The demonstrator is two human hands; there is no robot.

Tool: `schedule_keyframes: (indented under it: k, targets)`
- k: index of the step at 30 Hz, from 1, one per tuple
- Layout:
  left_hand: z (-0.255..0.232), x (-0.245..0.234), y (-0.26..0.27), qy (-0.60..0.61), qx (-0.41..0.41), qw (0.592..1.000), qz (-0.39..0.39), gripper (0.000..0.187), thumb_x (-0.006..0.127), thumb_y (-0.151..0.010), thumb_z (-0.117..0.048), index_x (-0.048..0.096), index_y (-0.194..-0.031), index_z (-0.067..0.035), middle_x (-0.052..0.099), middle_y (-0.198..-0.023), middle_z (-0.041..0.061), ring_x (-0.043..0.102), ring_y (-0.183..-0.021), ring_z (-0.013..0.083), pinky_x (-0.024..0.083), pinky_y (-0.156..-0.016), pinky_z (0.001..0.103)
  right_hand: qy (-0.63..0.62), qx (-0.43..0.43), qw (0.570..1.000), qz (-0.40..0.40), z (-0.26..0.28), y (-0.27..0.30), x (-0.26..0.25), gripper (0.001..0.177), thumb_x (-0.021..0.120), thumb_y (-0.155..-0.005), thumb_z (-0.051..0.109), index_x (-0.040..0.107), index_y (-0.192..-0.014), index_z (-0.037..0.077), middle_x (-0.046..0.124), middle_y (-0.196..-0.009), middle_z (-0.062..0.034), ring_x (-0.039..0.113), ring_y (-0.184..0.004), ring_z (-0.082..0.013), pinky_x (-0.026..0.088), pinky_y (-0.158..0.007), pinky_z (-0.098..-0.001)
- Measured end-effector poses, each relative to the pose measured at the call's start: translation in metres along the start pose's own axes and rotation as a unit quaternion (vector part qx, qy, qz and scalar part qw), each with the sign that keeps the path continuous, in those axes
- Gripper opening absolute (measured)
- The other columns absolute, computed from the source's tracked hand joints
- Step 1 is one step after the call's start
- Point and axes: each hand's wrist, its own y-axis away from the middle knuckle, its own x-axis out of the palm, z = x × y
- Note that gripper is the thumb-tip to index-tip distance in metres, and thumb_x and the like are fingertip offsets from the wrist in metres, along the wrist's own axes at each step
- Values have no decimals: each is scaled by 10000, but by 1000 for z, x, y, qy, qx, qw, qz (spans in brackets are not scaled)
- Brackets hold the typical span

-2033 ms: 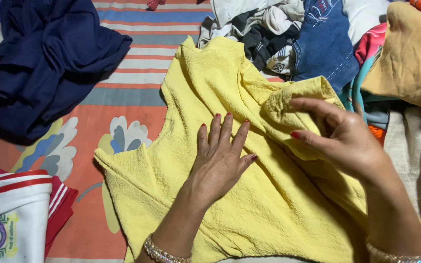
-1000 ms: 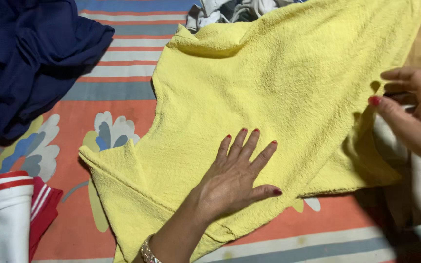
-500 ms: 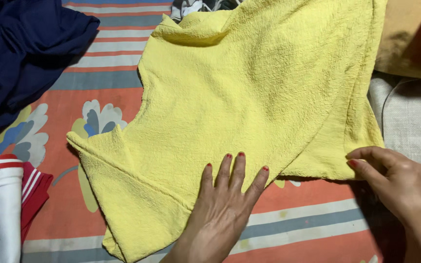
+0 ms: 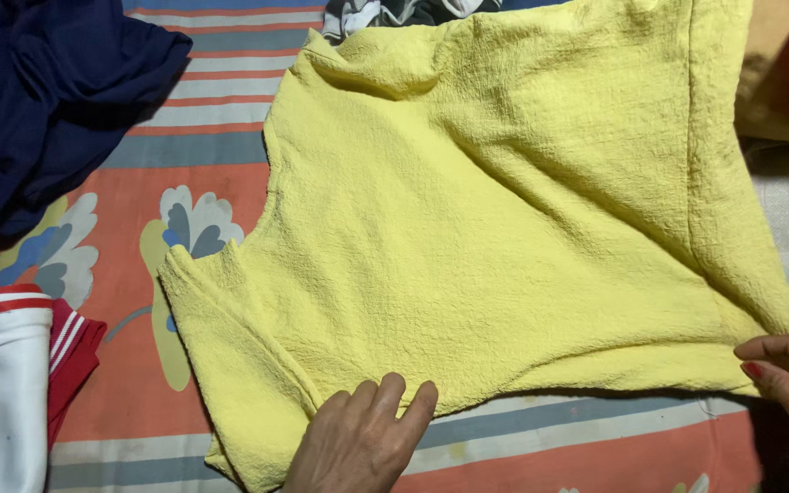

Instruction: The person folds a pair of white athletic shorts with red stripes on a patterned bedsheet, then folds a yellow towel. The person smooths and aligns the garments before folding them into compact rectangles.

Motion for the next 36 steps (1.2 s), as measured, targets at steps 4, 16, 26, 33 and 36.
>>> schedule_keyframes:
  k: [4, 16, 26, 33, 36]
  targets:
    - [7, -15, 7, 10, -71, 985, 159, 390, 610, -949, -45, 573, -1336, -71, 599, -820, 94, 637, -705, 214, 491, -554, 419, 9, 42, 999, -10, -22, 12, 7, 216, 619, -1002, 72, 699, -1171, -35, 731, -879, -178, 732, -747, -225, 565, -730, -373]
    - [55, -77, 26, 115, -35, 984, -135, 295, 690, -877, -174, 712, -1148, -57, 739, -979, 86, 696, -986, 272, 488, -891, 435, 132, -317, 930, 135, 341, 52, 40, 334, 720, -885, 374, 741, -1165, 194, 771, -1072, -22, 756, -861, -224, 602, -738, -362]
    - [169, -86, 35, -49, -324, 920, -216, 545, 692, -933, -237, 584, -1410, 4, 637, -1191, 272, 652, -1060, 389, 520, -865, 447, -23, -440, 807, 392, 468, 54, 126, 261, 655, -943, 252, 703, -1144, 94, 737, -974, -108, 723, -875, -322, 556, -767, -432]
    - [175, -90, 37, 293, -453, 805, -247, 325, 640, -970, -126, 631, -1266, 8, 707, -912, 112, 671, -794, 186, 545, -742, 333, -107, -377, 807, 442, 462, 43, 144, 303, 630, -960, 259, 724, -1202, 102, 769, -1039, -106, 753, -915, -260, 582, -815, -368]
    - [150, -110, 24, 378, -313, 811, -319, 199, 615, -990, -51, 632, -1176, 15, 684, -916, 45, 647, -792, 101, 549, -738, 242, -163, -359, 814, 427, 465, 33, 143, 451, 684, -929, 295, 641, -1319, 72, 744, -1120, -136, 740, -1003, -251, 592, -862, -368]
